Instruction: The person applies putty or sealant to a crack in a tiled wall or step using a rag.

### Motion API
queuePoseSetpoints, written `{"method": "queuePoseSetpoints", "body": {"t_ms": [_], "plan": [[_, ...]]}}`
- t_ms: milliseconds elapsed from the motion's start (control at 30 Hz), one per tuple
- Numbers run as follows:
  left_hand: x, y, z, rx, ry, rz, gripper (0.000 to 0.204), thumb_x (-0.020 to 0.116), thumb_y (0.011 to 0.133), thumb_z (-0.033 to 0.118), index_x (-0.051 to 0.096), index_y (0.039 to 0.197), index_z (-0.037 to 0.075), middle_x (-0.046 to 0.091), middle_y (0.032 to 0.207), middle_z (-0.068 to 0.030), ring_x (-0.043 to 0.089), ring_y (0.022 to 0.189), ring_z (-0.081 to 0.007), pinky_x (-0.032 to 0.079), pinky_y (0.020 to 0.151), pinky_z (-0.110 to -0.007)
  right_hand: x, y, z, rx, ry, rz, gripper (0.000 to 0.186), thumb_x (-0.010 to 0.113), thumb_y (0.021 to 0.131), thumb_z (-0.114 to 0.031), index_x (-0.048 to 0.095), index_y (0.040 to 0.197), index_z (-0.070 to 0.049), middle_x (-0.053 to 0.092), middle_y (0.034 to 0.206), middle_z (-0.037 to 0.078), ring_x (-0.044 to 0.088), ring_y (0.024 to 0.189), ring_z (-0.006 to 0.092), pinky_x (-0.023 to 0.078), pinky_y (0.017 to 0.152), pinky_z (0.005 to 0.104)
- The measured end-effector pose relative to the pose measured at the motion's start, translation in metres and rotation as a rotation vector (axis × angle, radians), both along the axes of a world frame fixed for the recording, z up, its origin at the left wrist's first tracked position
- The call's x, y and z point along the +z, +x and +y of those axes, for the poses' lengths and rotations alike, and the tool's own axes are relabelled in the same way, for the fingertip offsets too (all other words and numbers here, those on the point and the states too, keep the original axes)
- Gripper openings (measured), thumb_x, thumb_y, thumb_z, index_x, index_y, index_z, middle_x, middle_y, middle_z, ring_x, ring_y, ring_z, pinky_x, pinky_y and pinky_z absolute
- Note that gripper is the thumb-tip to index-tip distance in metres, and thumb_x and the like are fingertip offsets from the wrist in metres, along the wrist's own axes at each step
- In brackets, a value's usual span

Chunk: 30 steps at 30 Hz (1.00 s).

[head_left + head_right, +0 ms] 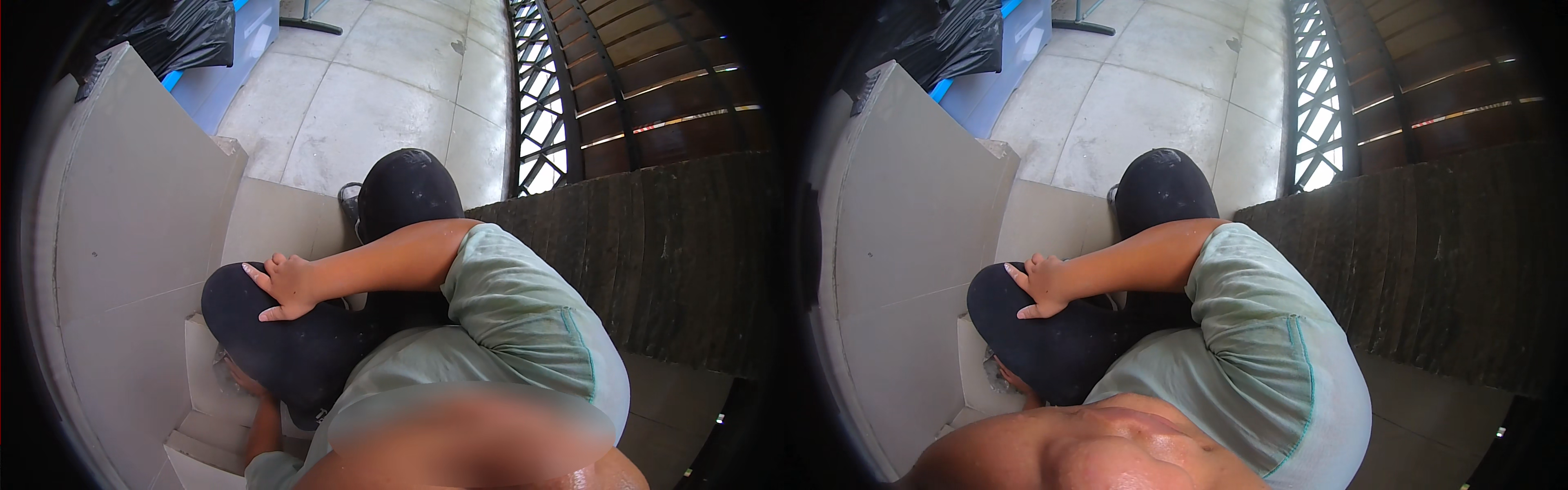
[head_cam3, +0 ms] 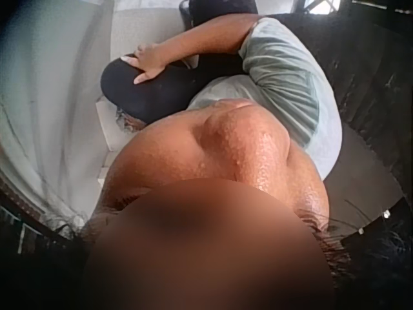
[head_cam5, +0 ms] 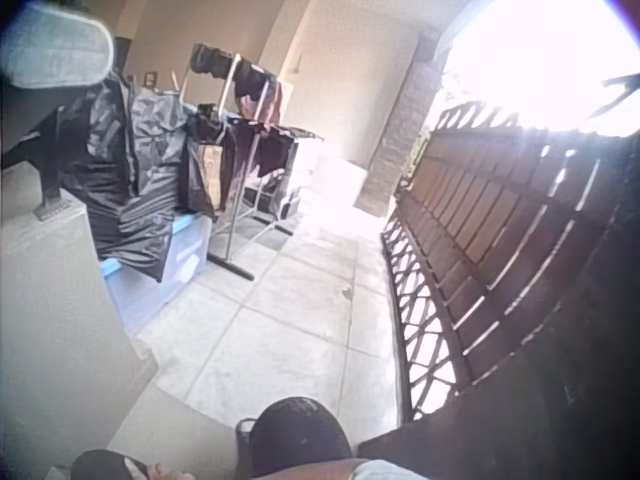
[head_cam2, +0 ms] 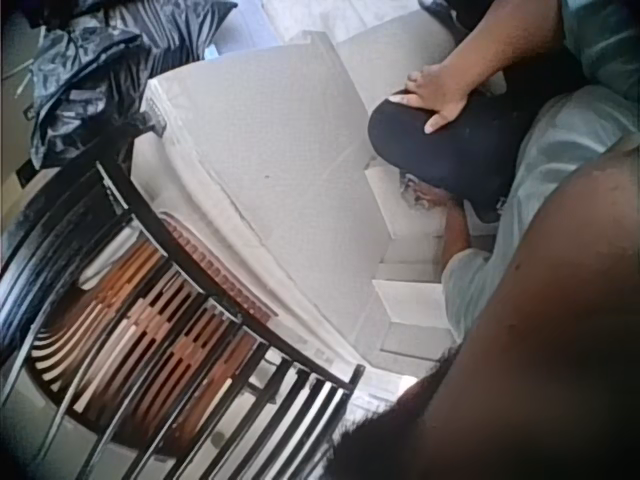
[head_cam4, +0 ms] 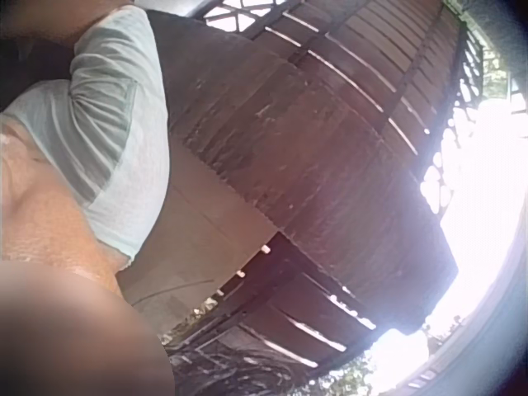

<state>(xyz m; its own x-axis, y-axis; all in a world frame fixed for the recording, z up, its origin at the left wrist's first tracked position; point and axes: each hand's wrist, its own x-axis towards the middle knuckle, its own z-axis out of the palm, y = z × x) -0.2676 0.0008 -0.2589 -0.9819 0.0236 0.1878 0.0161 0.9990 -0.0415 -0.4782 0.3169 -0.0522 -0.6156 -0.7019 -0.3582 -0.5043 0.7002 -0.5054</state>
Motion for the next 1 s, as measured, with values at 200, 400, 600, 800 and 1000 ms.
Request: {"method": "queuePoseSetpoints", "body": {"t_ms": [200, 400, 600, 800, 1000], "plan": [[0.026, -0.020, 0.013, 0.045, 0.058, 0.027, 0.065, 0.051, 0.093, 0.048, 0.045, 0.141, 0.004, 0.050, 0.141, -0.0191, 0.047, 0.129, -0.0444, 0.041, 0.104, -0.053, 0.013, -0.015, -0.003, 0.024, 0.041, -0.048, 0.105, 0.039, 0.090, -0.073, 0.014, 0.152, 0.007, 0.054, 0.124, 0.030, 0.054, 0.117, 0.0405, 0.047, 0.097, 0.0446], [0.060, -0.005, 0.013, 0.150, 0.323, 0.040, 0.066, 0.075, 0.072, 0.036, 0.057, 0.128, 0.006, 0.049, 0.142, -0.0252, 0.045, 0.133, -0.0425, 0.033, 0.109, -0.054, 0.008, -0.021, -0.014, -0.001, -0.219, -0.162, 0.089, 0.057, 0.092, -0.054, 0.029, 0.146, 0.010, 0.058, 0.124, 0.032, 0.056, 0.116, 0.0468, 0.045, 0.101, 0.0474], [0.043, 0.010, 0.023, 0.285, 0.425, -0.120, 0.068, 0.072, 0.079, 0.038, 0.049, 0.136, 0.009, 0.029, 0.158, -0.0153, 0.022, 0.148, -0.0341, 0.017, 0.117, -0.055, 0.004, -0.010, 0.002, 0.072, -0.126, 0.024, 0.071, 0.059, 0.094, -0.042, 0.043, 0.141, 0.009, 0.056, 0.126, 0.031, 0.052, 0.119, 0.0484, 0.042, 0.104, 0.0479], [0.047, 0.009, 0.032, 0.245, 0.454, -0.068, 0.068, 0.071, 0.079, 0.037, 0.048, 0.137, 0.010, 0.030, 0.159, -0.0126, 0.023, 0.148, -0.0341, 0.018, 0.115, -0.059, 0.025, -0.009, 0.009, 0.288, -0.435, 0.309, 0.053, 0.068, 0.090, -0.022, 0.054, 0.132, 0.008, 0.051, 0.134, 0.026, 0.049, 0.124, 0.0429, 0.040, 0.106, 0.0467], [0.042, 0.014, 0.030, 0.236, 0.464, 0.021, 0.066, 0.072, 0.075, 0.034, 0.052, 0.133, 0.009, 0.033, 0.157, -0.0119, 0.026, 0.147, -0.0341, 0.020, 0.115, -0.059, 0.073, 0.002, -0.009, 0.222, -0.870, -0.151, 0.040, 0.067, 0.090, -0.013, 0.060, 0.127, 0.000, 0.054, 0.133, 0.019, 0.051, 0.126, 0.0337, 0.041, 0.104, 0.0417]]}}
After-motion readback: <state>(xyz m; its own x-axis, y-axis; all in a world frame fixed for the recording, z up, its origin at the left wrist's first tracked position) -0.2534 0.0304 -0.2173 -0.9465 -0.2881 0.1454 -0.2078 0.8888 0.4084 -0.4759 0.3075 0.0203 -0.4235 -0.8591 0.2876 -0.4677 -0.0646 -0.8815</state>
